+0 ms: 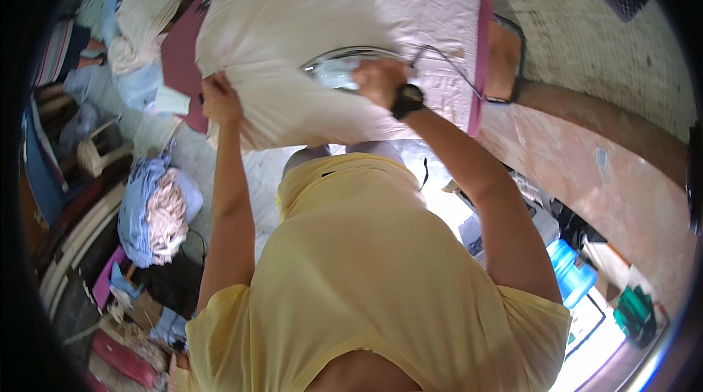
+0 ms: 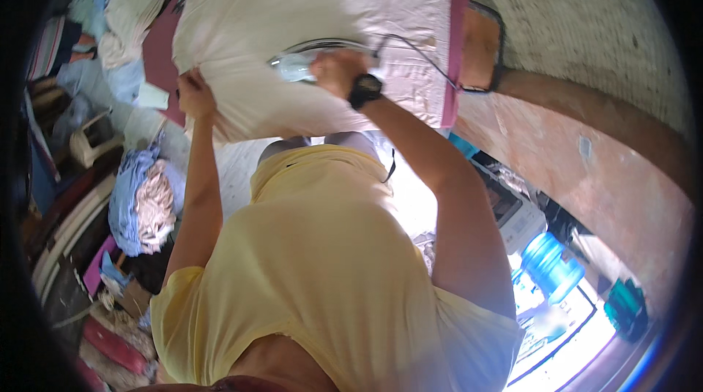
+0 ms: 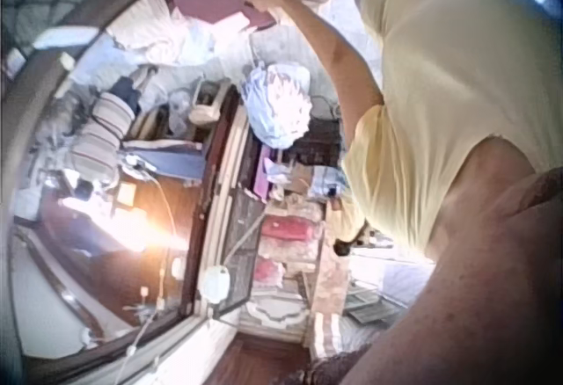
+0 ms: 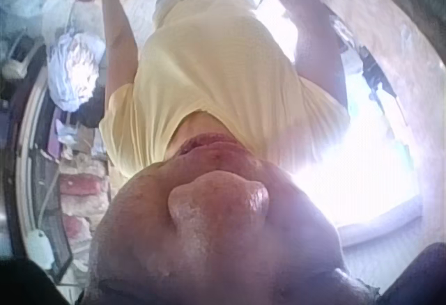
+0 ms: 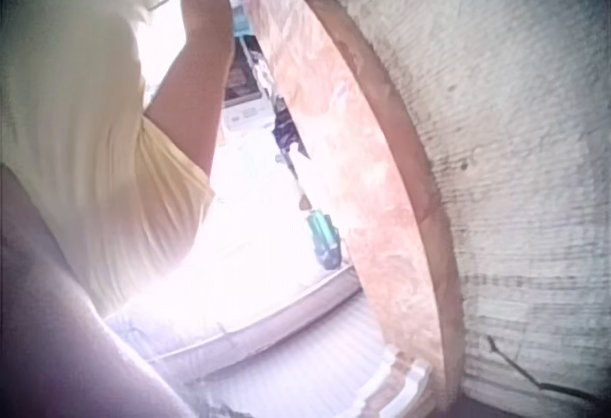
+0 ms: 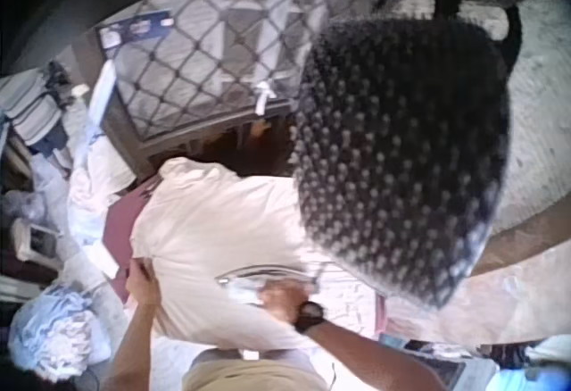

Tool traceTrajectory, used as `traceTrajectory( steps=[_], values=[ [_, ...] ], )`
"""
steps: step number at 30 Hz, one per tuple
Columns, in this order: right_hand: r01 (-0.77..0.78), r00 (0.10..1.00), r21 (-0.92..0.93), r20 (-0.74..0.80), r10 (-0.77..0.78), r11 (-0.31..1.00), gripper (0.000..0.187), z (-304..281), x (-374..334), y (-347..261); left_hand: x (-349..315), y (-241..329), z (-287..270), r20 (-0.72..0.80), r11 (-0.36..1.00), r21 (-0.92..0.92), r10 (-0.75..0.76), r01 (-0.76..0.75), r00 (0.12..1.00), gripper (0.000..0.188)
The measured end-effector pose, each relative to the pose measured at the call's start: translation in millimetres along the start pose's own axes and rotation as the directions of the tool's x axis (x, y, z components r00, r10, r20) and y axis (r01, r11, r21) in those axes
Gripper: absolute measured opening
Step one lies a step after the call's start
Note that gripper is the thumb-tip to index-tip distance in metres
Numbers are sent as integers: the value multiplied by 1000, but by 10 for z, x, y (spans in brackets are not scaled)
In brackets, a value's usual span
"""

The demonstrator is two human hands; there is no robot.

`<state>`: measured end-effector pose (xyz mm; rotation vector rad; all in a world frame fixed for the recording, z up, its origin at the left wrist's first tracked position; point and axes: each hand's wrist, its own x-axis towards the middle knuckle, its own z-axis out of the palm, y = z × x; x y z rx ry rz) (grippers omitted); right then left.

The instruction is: The person spreads a white shirt on an ironing board and uses a steam iron to press the fabric, smoothing out wrinkles by moving the iron back and forth across different sections of the garment.

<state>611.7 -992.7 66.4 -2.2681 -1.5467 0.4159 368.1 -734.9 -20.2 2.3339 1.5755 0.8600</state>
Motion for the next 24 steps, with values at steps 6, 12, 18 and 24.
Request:
traceTrajectory(
  steps=[6,12,18,24],
  values=[
    [-176,982,-99,51,182,979,39,-197,129,-265,13,-127,22,63,994,106,23,-30,998,32],
    [-380,879,-279,187,438,882,33,-722,-623,800,12,-72,-12,91,996,92,5,-13,996,35],
    [-344,929,-288,30,368,894,35,-753,-908,1055,-19,64,-65,56,995,101,13,-18,998,35],
    [-372,919,-221,48,391,901,40,-788,-978,1138,-3,-48,-52,124,991,134,-9,-7,992,34]
  ],
)
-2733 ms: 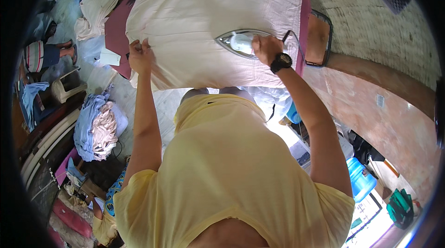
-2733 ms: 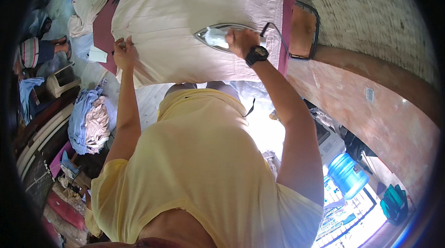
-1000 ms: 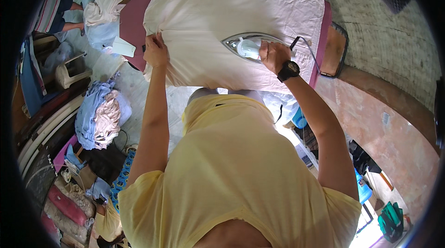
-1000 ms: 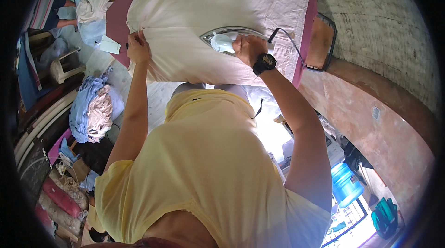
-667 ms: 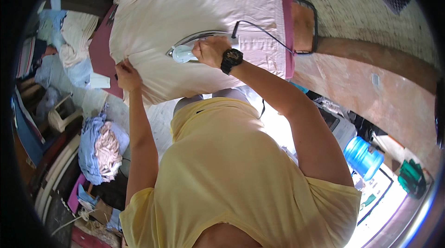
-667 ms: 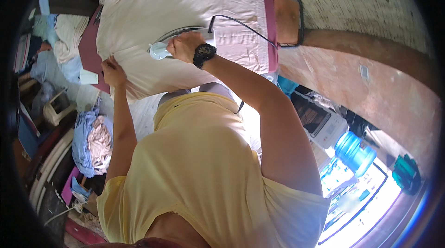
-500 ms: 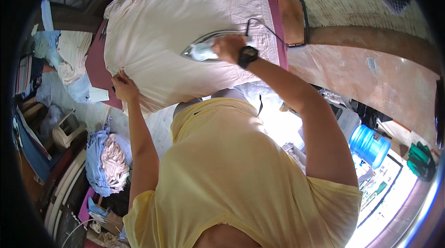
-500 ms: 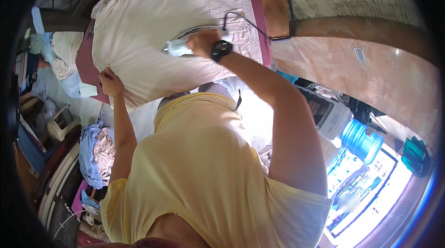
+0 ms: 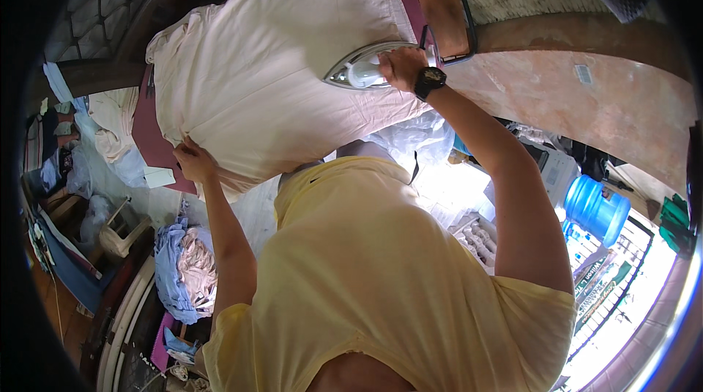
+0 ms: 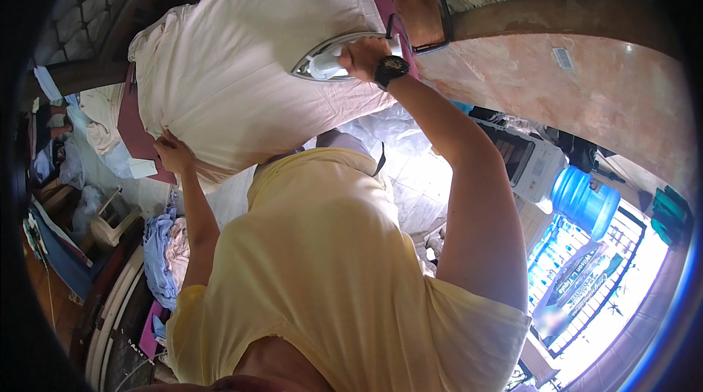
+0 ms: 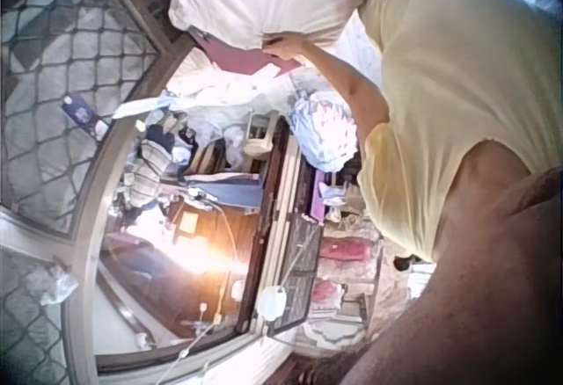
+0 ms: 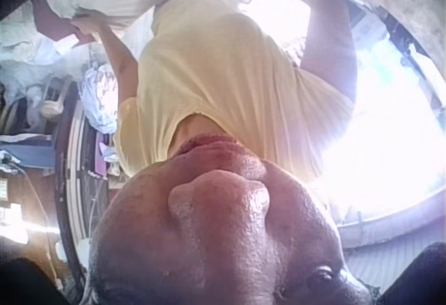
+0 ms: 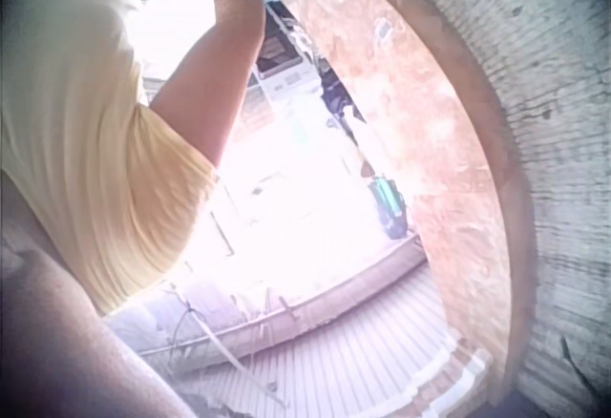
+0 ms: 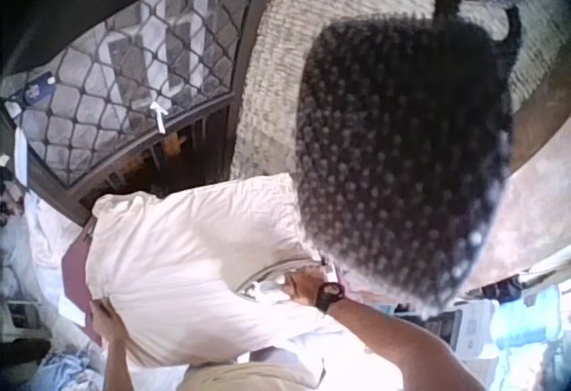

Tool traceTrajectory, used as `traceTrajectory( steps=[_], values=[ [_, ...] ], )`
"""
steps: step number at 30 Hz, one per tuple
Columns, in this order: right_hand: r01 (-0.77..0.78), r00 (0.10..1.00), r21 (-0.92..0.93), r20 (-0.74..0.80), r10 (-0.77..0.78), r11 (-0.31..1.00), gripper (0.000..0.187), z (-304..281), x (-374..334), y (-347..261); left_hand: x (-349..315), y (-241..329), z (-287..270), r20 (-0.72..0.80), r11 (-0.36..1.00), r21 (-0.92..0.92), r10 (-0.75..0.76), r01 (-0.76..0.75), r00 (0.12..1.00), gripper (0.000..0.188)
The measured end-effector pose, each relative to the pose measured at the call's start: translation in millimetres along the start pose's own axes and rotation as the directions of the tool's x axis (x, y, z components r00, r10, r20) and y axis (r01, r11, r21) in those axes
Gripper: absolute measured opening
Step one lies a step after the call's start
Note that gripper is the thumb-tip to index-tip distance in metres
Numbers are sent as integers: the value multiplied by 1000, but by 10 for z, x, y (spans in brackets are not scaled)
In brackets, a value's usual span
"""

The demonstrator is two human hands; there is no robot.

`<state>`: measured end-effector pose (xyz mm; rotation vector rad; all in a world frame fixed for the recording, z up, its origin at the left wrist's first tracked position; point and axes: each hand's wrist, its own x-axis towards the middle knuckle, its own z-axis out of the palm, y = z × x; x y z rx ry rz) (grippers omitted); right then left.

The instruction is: The person spreads a white shirt on an ironing board and uses a steam iron to press the fabric, smoothing out wrinkles by moving the iron back and forth across different sections of the garment.

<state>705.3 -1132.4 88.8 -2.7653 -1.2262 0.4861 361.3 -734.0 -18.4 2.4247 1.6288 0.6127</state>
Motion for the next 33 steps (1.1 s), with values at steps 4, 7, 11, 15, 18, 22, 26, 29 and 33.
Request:
traceTrajectory(
  steps=[4,7,11,15,18,22,26,29,33],
  values=[
    [-28,999,-18,-16,27,999,39,5,-22,-92,19,-23,48,-38,999,-7,36,-36,999,34],
    [9,999,-19,-34,-10,1000,38,105,-20,-96,13,-40,69,-37,999,13,53,-53,998,33],
    [-7,1000,27,-11,7,1000,36,-18,-65,17,18,-29,41,-56,997,18,74,-73,996,33],
    [22,999,-39,-27,-23,999,36,76,-36,-123,1,25,51,-67,997,14,76,-75,995,33],
    [10,1000,-36,5,-10,999,36,24,-11,-189,22,-16,42,-94,994,15,110,-109,990,33],
    [0,1000,-3,29,0,1000,36,-28,-47,9,30,-23,46,-78,996,32,84,-82,993,34],
    [-16,999,-47,51,18,999,38,-45,-46,-201,7,10,63,-109,997,17,78,-76,991,35],
    [28,1000,0,11,-28,1000,39,-10,-37,-239,-2,54,10,-70,999,8,50,-50,996,36],
    [50,999,-40,-7,-50,998,37,26,-48,62,-2,-32,57,-74,998,4,59,-59,996,36]
  ],
)
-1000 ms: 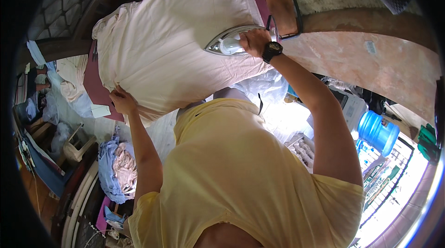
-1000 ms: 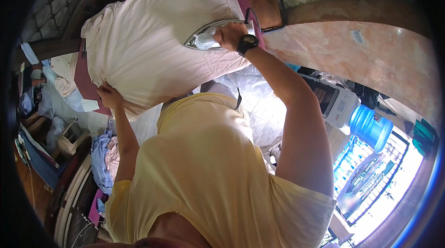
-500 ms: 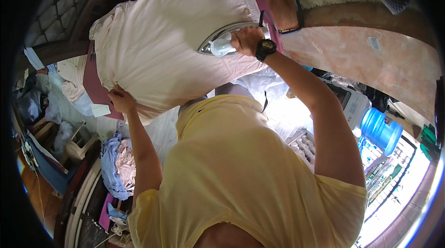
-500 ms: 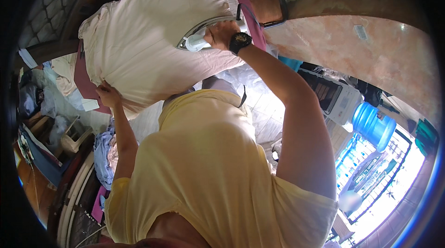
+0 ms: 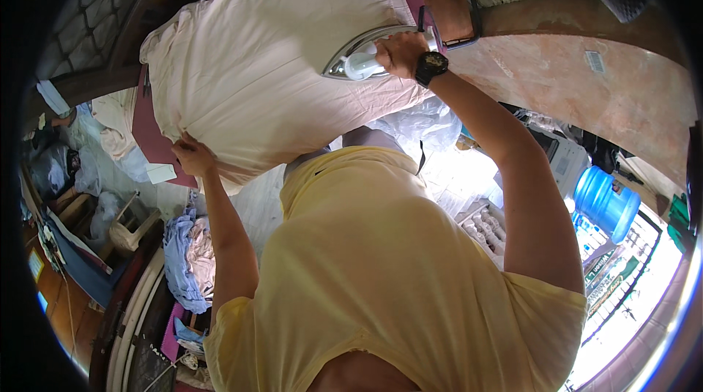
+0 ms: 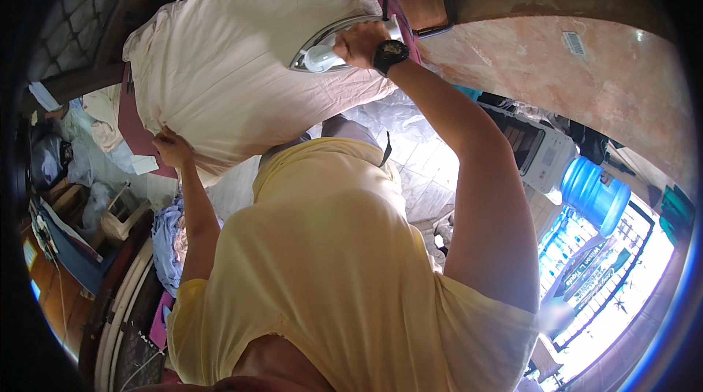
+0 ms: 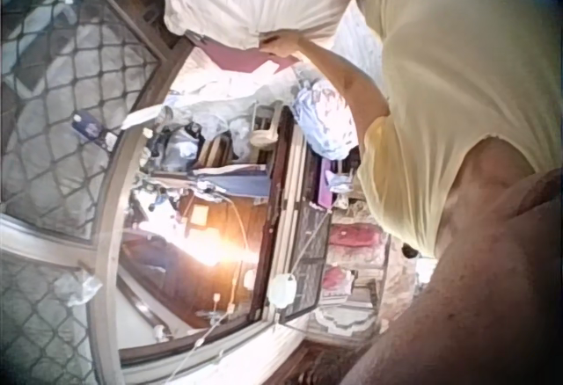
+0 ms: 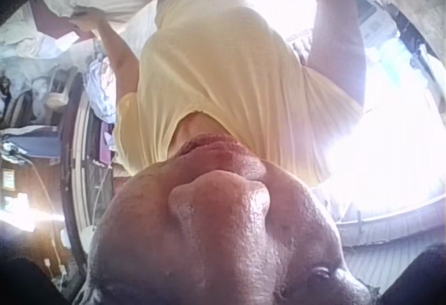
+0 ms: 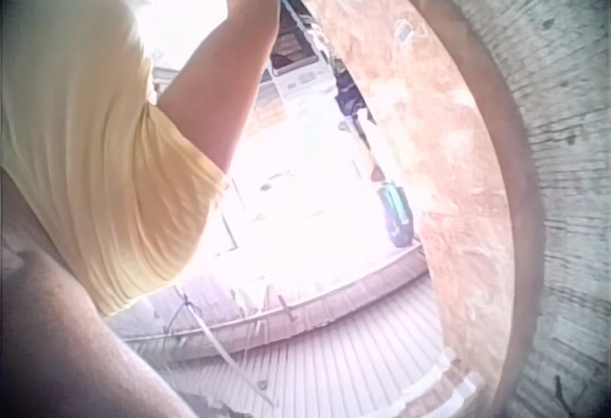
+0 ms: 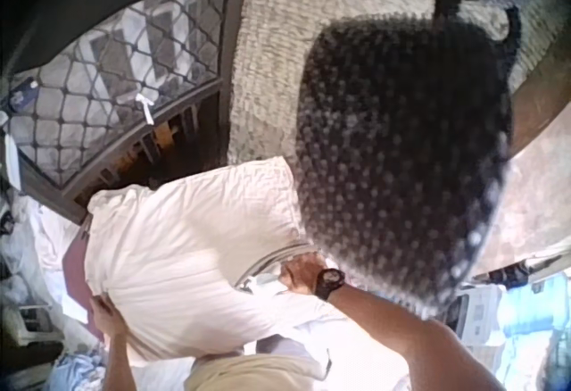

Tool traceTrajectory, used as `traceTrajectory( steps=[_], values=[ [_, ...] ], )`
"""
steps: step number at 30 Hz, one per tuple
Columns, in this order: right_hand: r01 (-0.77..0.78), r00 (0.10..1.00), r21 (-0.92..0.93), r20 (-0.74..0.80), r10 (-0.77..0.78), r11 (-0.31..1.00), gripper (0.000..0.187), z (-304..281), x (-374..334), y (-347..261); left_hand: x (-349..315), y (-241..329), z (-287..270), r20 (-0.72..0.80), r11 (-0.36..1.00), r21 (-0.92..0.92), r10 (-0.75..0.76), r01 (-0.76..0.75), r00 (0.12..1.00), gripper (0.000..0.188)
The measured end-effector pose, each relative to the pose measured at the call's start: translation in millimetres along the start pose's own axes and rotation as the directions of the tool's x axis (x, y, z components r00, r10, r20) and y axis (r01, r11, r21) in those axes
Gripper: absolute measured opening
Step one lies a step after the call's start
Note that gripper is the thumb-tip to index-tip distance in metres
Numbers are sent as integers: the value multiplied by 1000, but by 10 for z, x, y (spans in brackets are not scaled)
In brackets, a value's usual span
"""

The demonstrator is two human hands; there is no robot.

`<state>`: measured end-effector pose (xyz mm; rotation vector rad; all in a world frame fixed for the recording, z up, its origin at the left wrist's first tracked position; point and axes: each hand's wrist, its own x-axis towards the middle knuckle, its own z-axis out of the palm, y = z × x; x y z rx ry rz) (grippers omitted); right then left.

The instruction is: The person spreads a white shirt on an ironing board and uses a steam iron to press the fabric, smoothing out wrinkles by moving the iron back and forth across different sections of the garment.

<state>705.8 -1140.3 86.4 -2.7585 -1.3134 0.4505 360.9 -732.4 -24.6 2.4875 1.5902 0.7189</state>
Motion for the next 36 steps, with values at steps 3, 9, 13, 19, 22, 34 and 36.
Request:
traceTrajectory(
  steps=[3,9,13,19,22,34,36],
  values=[
    [-3,999,5,-53,3,1000,35,50,21,12,12,54,-23,22,1000,2,-27,27,999,36],
    [215,975,149,29,-222,965,21,100,-17,-1068,20,79,-35,4,999,32,-12,12,1000,36],
    [117,985,315,87,-151,942,38,457,-252,-2077,25,96,-31,22,1000,26,-4,3,1000,36],
    [97,983,184,135,-123,978,25,439,-495,-1928,27,48,-55,16,999,23,29,-29,999,37],
    [133,988,-77,94,-125,988,16,447,-811,-1125,18,79,-119,11,999,-14,37,-37,999,38],
    [-688,576,558,31,817,464,76,-632,-1327,985,91,1642,-215,-172,735,-386,536,-557,826,30],
    [-672,595,529,-30,803,518,82,-528,-876,1412,121,2488,-53,-60,549,-541,730,-637,681,30]
  ],
)
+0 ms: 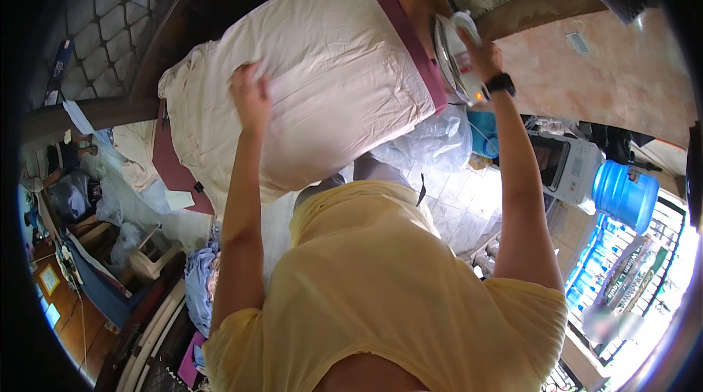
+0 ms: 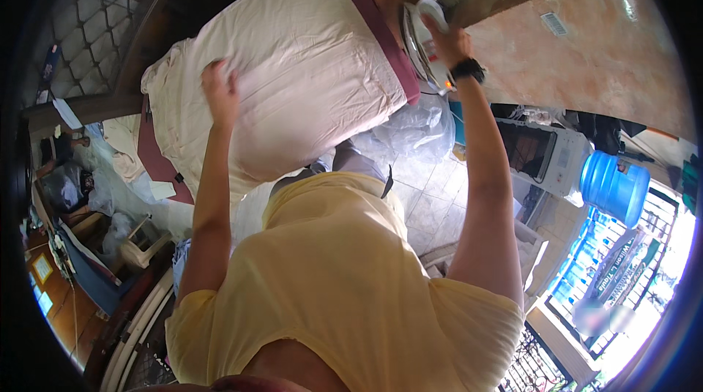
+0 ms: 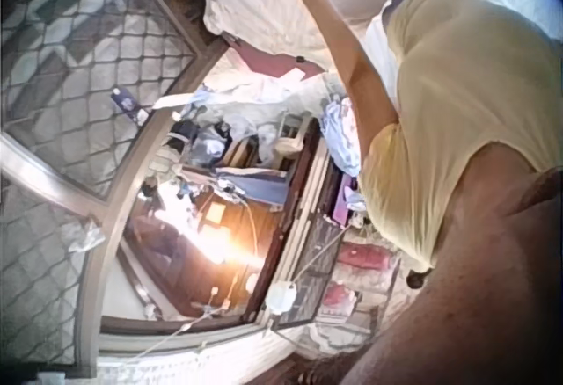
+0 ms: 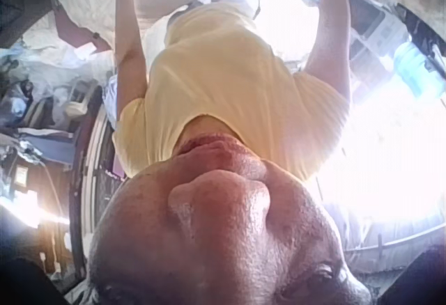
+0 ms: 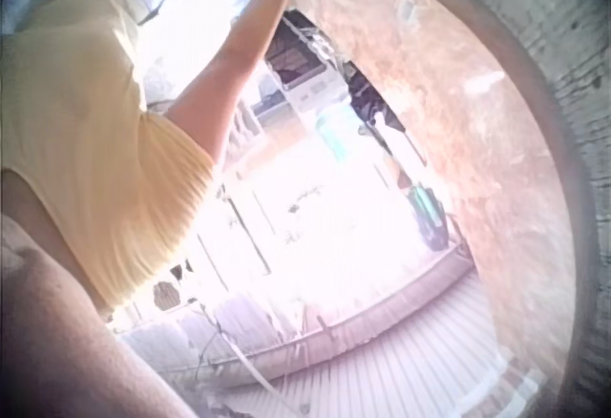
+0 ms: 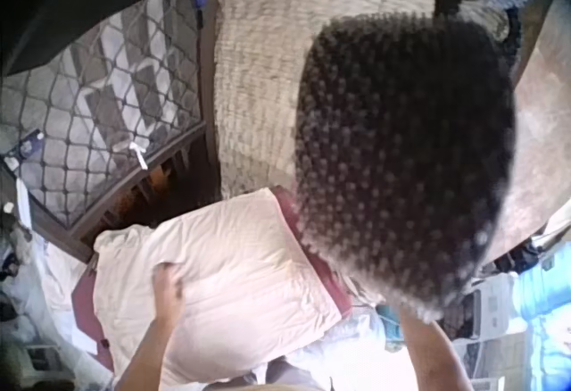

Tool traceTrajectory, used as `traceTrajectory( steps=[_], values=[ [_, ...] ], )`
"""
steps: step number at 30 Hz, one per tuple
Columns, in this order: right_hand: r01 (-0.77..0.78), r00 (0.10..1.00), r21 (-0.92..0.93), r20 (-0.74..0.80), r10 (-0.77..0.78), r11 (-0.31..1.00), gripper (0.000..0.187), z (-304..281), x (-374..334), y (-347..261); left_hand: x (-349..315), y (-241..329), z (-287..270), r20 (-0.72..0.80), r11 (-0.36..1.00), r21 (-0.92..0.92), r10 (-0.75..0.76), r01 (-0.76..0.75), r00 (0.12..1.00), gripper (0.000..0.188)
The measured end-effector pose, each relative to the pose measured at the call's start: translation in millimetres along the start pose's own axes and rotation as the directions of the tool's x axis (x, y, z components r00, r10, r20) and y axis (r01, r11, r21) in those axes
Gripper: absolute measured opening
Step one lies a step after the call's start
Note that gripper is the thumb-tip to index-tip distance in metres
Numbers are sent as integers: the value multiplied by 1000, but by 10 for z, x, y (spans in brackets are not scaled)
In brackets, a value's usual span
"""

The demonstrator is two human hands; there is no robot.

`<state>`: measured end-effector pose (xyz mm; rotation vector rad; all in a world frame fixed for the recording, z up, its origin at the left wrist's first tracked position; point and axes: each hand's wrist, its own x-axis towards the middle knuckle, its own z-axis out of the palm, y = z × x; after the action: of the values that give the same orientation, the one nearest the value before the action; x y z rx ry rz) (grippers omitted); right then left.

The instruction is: The person spreads a white shirt on an ironing board and uses a steam iron to press the fabric, smoothing out wrinkles by moving the iron back and forth across different sections of the garment.

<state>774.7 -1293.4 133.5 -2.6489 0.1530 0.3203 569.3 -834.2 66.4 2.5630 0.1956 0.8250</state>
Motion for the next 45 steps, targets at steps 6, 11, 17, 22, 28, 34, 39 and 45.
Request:
traceTrajectory(
  steps=[6,11,17,22,28,34,39,45],
  values=[
    [-48,998,77,-23,50,996,94,218,656,-548,1280,611,1129,359,957,-133,290,-259,887,37],
    [-98,991,99,-80,106,990,87,432,972,-273,1819,826,1814,507,899,-170,431,-404,746,43],
    [307,762,-215,-528,-375,927,47,738,467,-511,1777,641,2427,600,901,-431,327,-50,730,23],
    [452,877,14,-190,-441,892,35,1721,-266,-636,2013,666,2305,561,815,-452,576,-363,594,14],
    [431,896,219,-221,-385,876,24,1898,-358,-580,2199,772,2182,668,882,-361,470,-302,577,15],
    [212,975,225,-119,-189,951,24,1571,-265,-288,2278,877,2340,549,886,-343,459,-312,699,15],
    [352,896,24,-298,-329,936,33,1434,-133,-403,2139,792,2239,442,944,-259,304,-204,844,41],
    [452,852,-17,-289,-437,892,39,1568,558,-980,1938,-1175,1099,385,860,507,-279,51,880,43]
  ],
)
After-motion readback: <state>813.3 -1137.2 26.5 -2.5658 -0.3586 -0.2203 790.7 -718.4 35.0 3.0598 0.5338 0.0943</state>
